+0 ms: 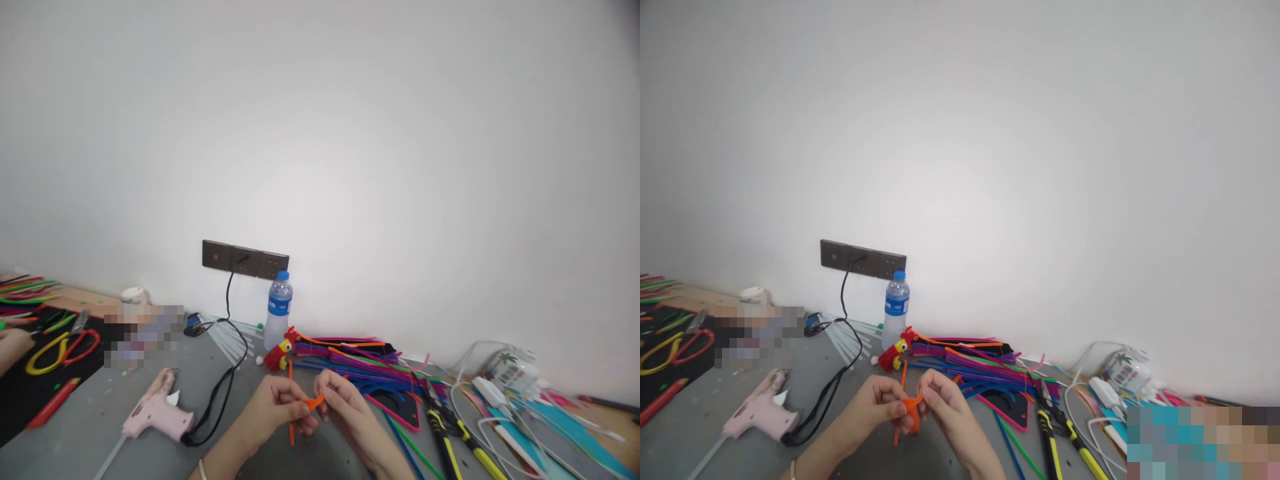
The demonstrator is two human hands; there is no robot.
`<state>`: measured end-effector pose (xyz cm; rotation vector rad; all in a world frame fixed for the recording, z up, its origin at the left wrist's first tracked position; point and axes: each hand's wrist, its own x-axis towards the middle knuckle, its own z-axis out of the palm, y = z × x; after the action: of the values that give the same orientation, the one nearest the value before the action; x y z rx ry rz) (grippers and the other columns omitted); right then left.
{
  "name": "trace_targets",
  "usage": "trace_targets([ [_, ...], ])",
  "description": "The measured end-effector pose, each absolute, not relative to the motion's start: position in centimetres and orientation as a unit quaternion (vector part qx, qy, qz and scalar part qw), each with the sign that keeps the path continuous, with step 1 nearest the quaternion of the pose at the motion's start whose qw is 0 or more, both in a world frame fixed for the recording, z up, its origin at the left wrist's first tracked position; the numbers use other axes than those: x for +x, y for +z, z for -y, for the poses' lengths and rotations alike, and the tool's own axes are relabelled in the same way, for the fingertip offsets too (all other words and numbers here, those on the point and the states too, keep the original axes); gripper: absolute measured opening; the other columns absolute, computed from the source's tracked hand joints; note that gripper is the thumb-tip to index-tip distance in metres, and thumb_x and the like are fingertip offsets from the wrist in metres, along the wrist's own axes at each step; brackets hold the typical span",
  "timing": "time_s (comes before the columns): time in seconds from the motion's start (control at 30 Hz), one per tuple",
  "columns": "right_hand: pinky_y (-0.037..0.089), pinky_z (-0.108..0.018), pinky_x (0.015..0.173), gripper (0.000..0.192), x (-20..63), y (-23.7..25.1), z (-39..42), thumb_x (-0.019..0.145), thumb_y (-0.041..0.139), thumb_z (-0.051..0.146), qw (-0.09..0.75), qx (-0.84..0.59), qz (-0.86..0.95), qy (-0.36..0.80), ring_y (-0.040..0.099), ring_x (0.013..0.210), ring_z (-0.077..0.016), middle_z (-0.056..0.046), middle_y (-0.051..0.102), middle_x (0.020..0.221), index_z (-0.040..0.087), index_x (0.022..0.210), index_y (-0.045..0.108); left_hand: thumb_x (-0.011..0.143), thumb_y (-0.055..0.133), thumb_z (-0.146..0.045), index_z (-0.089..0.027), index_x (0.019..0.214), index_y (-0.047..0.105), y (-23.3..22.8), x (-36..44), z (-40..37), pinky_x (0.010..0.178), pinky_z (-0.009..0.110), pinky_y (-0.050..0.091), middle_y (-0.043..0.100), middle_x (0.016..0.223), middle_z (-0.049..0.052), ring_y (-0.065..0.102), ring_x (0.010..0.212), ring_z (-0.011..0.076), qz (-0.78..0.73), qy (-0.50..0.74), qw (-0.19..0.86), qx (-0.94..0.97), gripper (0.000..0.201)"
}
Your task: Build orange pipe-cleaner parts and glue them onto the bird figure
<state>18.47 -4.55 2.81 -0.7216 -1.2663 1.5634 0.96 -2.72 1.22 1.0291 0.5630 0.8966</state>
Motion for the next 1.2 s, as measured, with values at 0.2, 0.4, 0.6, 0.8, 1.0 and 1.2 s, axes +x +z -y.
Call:
trace_targets([
  [0.2, 0.025, -0.021, 0.05, 0.037, 17.8, 3.0, 5.2, 0.077, 0.07, 0.049, 0.439, -0.243, 0.483, 0.718, 0.035, 0.05, -0.0081, 0.005, 0.042, 0.061, 0.018, 0.072, 0.051, 0.061, 0.085, -0.037, -0.012, 0.067, 0.069, 0.7, 0.6, 3.0, 0.054, 0.026, 0.052, 0.078, 0.064, 0.009, 0.07, 0.052, 0.0179, -0.219, 0.355, 0.767, 0.487, 0.03],
  [0.4, 0.035, -0.024, 0.053, 0.038, 17.7, 1.3, 3.2, 0.075, 0.068, 0.054, 0.558, -0.42, 0.534, 0.477, 0.045, 0.055, -0.0127, 0.003, 0.05, 0.062, 0.019, 0.086, 0.06, 0.06, 0.083, -0.042, -0.014, 0.07, 0.067, 0.0, 1.0, 1.6, 0.059, 0.026, 0.053, 0.078, 0.064, 0.007, 0.072, 0.06, 0.0204, -0.36, 0.442, 0.649, 0.504, 0.034],
  [0.6, 0.04, -0.025, 0.053, 0.042, 16.9, 0.7, 2.7, 0.071, 0.07, 0.057, 0.553, -0.451, 0.545, 0.441, 0.05, 0.057, -0.0145, 0.0, 0.056, 0.067, 0.017, 0.081, 0.063, 0.062, 0.08, -0.041, -0.013, 0.073, 0.069, -0.4, 0.9, 0.9, 0.065, 0.029, 0.053, 0.078, 0.068, 0.008, 0.074, 0.07, 0.0249, -0.393, 0.44, 0.583, 0.559, 0.032],
  [0.8, 0.042, -0.025, 0.056, 0.039, 16.7, 1.7, 3.0, 0.072, 0.07, 0.055, 0.539, -0.401, 0.526, 0.521, 0.049, 0.055, -0.0125, 0.004, 0.049, 0.06, 0.019, 0.071, 0.055, 0.059, 0.082, -0.046, -0.013, 0.075, 0.069, 0.5, 1.1, 1.5, 0.065, 0.03, 0.055, 0.078, 0.068, 0.008, 0.074, 0.067, 0.0233, -0.361, 0.449, 0.638, 0.512, 0.039],
  [1.0, 0.044, -0.027, 0.058, 0.026, 15.9, 0.5, 2.9, 0.076, 0.069, 0.04, 0.609, -0.472, 0.541, 0.337, 0.05, 0.06, -0.0151, -0.001, 0.057, 0.079, 0.022, 0.091, 0.057, 0.054, 0.085, -0.047, -0.014, 0.069, 0.067, 0.5, 1.1, 1.3, 0.061, 0.027, 0.055, 0.078, 0.063, 0.006, 0.073, 0.061, 0.0208, -0.362, 0.482, 0.643, 0.473, 0.04],
  [1.2, 0.043, -0.028, 0.062, 0.014, 15.2, 0.3, 3.3, 0.081, 0.056, 0.014, 0.554, -0.494, 0.654, 0.149, 0.053, 0.066, -0.0183, -0.004, 0.06, 0.08, 0.023, 0.086, 0.066, 0.052, 0.085, -0.049, -0.014, 0.068, 0.067, 0.3, 0.8, 0.8, 0.064, 0.028, 0.057, 0.078, 0.063, 0.006, 0.073, 0.061, 0.0207, -0.383, 0.504, 0.633, 0.447, 0.043],
])
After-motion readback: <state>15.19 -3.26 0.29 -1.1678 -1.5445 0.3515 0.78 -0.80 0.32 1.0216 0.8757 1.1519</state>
